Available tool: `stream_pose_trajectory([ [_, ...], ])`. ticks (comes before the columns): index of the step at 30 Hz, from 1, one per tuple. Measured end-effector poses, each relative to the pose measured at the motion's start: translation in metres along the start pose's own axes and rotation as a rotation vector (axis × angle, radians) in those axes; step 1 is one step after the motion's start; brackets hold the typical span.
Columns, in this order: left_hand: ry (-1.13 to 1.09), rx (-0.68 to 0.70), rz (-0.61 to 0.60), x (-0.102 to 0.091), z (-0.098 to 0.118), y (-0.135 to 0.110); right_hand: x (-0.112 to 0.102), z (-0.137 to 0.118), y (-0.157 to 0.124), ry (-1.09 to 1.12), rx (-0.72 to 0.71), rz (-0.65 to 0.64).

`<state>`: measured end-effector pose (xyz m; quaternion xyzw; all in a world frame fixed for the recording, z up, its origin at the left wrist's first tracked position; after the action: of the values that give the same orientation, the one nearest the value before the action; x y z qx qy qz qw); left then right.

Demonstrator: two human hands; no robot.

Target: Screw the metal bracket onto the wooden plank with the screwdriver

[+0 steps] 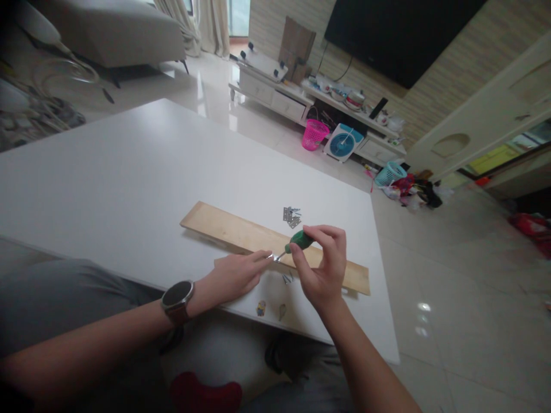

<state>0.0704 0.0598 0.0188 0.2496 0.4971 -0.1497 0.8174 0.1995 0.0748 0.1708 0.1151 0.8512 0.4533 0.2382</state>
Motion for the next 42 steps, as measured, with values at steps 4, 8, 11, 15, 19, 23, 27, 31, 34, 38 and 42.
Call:
stream_pose_trajectory([
  [4,0.013,-0.005,0.004,0.0,0.0,0.0,0.009,0.001,-0.003,0.051,0.027,-0.095],
  [8,0.014,-0.007,0.009,0.002,-0.001,0.0,0.004,0.002,-0.003,0.072,0.013,-0.033],
  [11,0.015,-0.005,0.012,0.003,-0.002,0.0,-0.002,0.001,-0.002,0.026,-0.006,0.026],
  [15,0.009,-0.001,0.011,0.002,0.0,0.0,0.006,0.006,-0.005,0.087,0.057,-0.071],
  [19,-0.001,0.002,0.013,0.002,0.0,0.0,0.011,0.008,-0.007,0.135,0.074,-0.105],
  [23,0.008,-0.005,0.01,0.003,-0.001,0.0,0.004,0.003,-0.002,0.065,0.019,-0.024],
  [27,0.01,-0.018,0.006,0.002,-0.001,0.0,0.006,0.002,-0.003,0.057,0.028,-0.068],
  [31,0.008,-0.014,0.008,0.001,0.0,0.0,0.009,0.003,-0.004,0.092,0.043,-0.082],
  [34,0.011,-0.013,0.005,0.002,-0.001,0.0,0.003,0.002,-0.002,0.068,0.013,-0.008],
  [38,0.01,-0.006,0.002,0.001,0.0,0.0,0.002,0.002,-0.001,0.033,0.023,-0.005],
  [42,0.005,-0.006,0.0,0.001,0.0,0.0,0.008,0.004,-0.004,0.107,0.057,-0.072],
])
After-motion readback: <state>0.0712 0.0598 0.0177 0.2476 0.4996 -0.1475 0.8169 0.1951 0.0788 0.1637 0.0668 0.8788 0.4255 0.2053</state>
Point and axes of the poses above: each hand's wrist, its own y-axis towards the middle knuckle, its own x-axis out of the palm, z = x × y, the point moved 10 cm from there along y, towards the middle knuckle, and after that the axes turned 10 degrees about z, right-handed, at the moved point
